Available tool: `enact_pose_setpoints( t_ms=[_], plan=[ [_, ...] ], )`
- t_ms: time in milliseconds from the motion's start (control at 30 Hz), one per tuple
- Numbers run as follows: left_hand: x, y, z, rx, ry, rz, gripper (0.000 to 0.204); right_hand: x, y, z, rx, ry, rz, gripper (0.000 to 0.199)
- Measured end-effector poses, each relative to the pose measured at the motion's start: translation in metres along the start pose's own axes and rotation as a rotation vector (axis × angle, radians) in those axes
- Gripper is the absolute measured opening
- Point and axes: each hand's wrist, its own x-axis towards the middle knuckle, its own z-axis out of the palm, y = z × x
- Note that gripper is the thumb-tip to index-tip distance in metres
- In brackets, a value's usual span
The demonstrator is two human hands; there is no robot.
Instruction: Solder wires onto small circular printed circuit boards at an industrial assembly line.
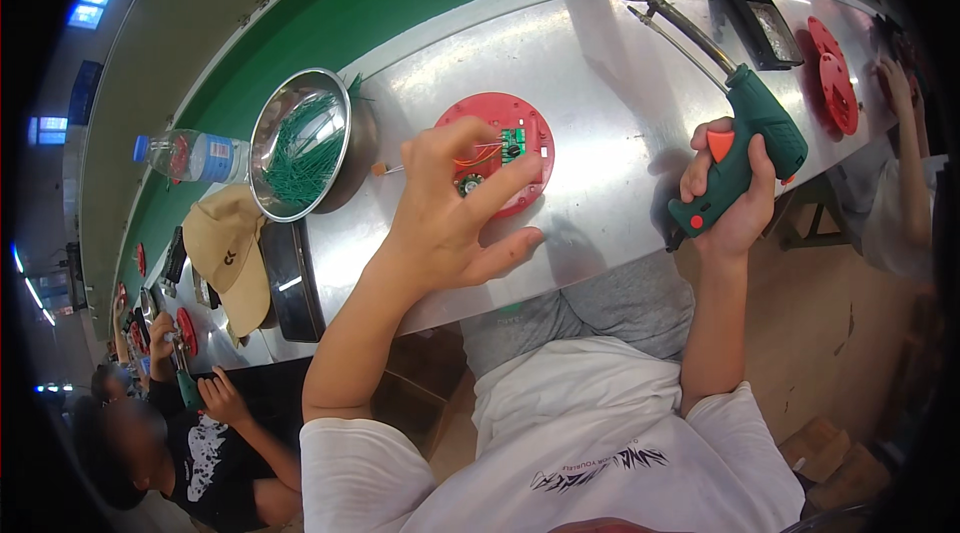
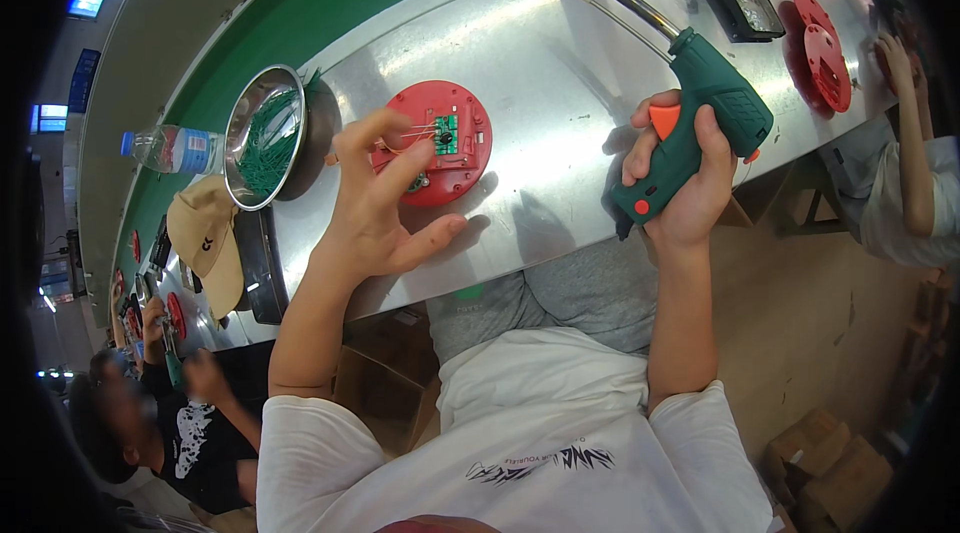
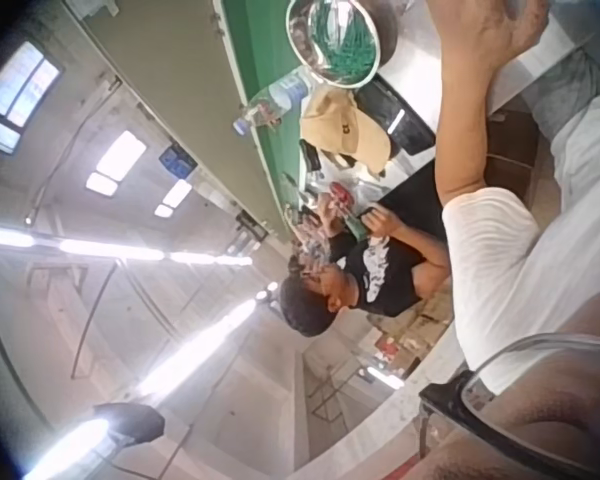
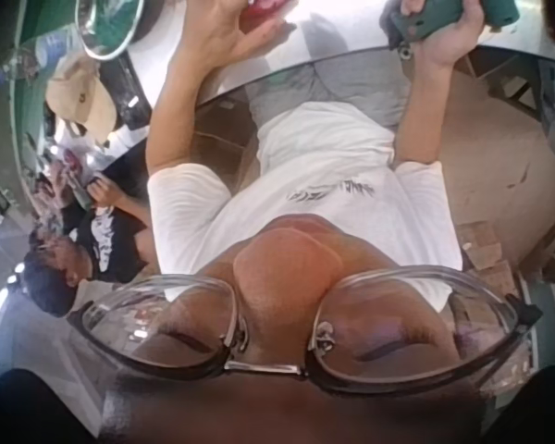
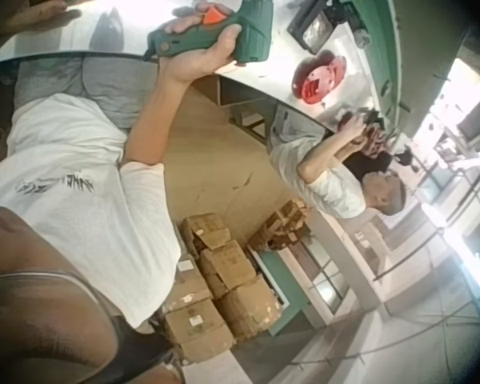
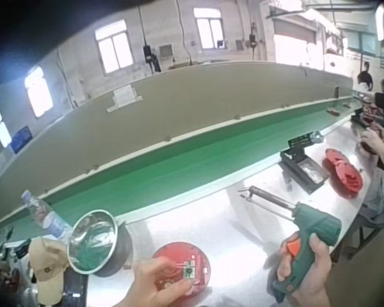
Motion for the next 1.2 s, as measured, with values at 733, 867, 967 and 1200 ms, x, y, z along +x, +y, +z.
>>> enact_pose_setpoints(
  t_ms=[733, 867, 967, 1200],
  plan=[
    [0.003, 0.003, -0.004, 0.087, -0.127, -0.081, 0.073, -0.001, 0.001, -0.001, -0.001, 0.004, -0.014, 0.046],
    [0.006, 0.005, -0.003, 0.019, -0.034, -0.063, 0.069, -0.001, 0.001, -0.002, 0.046, -0.032, 0.004, 0.045],
    [0.005, 0.005, -0.003, -0.017, -0.066, -0.065, 0.063, -0.001, 0.001, -0.003, 0.013, -0.018, -0.006, 0.046],
    [0.006, 0.005, -0.004, 0.117, -0.097, 0.002, 0.032, -0.001, 0.001, -0.003, 0.022, -0.037, -0.011, 0.045]
  ],
)
